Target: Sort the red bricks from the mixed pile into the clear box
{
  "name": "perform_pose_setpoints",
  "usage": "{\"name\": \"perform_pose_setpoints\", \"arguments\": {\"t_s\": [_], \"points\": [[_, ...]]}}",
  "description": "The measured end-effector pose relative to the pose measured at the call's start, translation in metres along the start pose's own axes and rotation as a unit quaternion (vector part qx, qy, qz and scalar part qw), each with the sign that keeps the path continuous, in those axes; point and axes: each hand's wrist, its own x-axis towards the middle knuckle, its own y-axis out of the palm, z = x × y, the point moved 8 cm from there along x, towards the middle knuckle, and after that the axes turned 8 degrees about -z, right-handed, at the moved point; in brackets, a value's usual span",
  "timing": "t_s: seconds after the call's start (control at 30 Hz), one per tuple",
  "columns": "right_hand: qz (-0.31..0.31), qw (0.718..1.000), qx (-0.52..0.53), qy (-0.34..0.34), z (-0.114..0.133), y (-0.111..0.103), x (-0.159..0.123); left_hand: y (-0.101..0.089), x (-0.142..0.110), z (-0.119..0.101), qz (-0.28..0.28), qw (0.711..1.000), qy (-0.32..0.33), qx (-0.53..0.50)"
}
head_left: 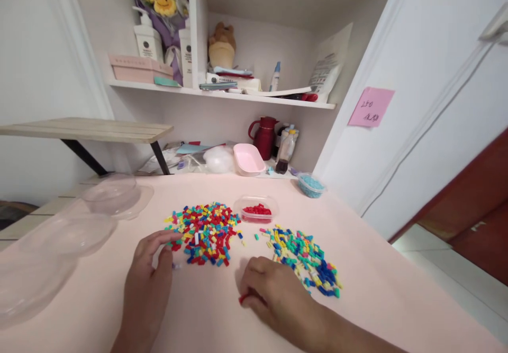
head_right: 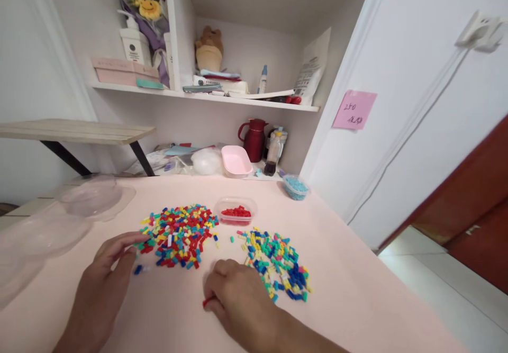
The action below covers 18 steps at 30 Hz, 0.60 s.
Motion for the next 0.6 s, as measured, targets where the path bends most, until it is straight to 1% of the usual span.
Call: {"name": "perform_pose_setpoints", "arguments": {"t_s": [0.07, 0.13, 0.2, 0.27, 0.3, 0.37, 0.43, 0.5, 0.53, 0.6], "points": [[0.006, 1.000, 0.015, 0.006, -0.001, -0.001, 0.002, -0.002, 0.002, 0.002, -0.011, 1.000, -0.003, -0.003], [-0.003, 0.999, 0.018, 0.026, -0.007, -0.011, 0.008, -0.003, 0.003, 0.005, -0.013, 0.999, -0.024, -0.016], [-0.039, 0.998, 0.005, 0.051, -0.018, -0.032, 0.018, -0.001, 0.004, 0.011, 0.002, 0.997, -0.066, -0.038], [-0.096, 0.992, -0.022, 0.075, -0.033, -0.060, 0.029, 0.001, 0.007, 0.013, 0.029, 0.992, -0.105, -0.057], [-0.128, 0.988, -0.038, 0.082, -0.041, -0.074, 0.035, 0.000, 0.010, 0.011, 0.039, 0.991, -0.110, -0.060], [-0.178, 0.975, -0.078, 0.107, -0.059, -0.097, 0.046, -0.002, 0.020, 0.002, 0.044, 0.993, -0.092, -0.051], [-0.210, 0.962, -0.105, 0.140, -0.077, -0.110, 0.055, -0.008, 0.034, -0.010, 0.032, 0.998, -0.051, -0.030], [-0.235, 0.953, -0.106, 0.158, -0.088, -0.116, 0.061, -0.011, 0.048, -0.019, 0.018, 1.000, -0.009, -0.007], [-0.247, 0.951, -0.097, 0.160, -0.089, -0.116, 0.063, -0.011, 0.054, -0.021, 0.014, 1.000, 0.006, 0.004], [-0.268, 0.951, -0.053, 0.147, -0.085, -0.111, 0.063, -0.008, 0.063, -0.017, 0.020, 0.999, 0.017, 0.028]]}}
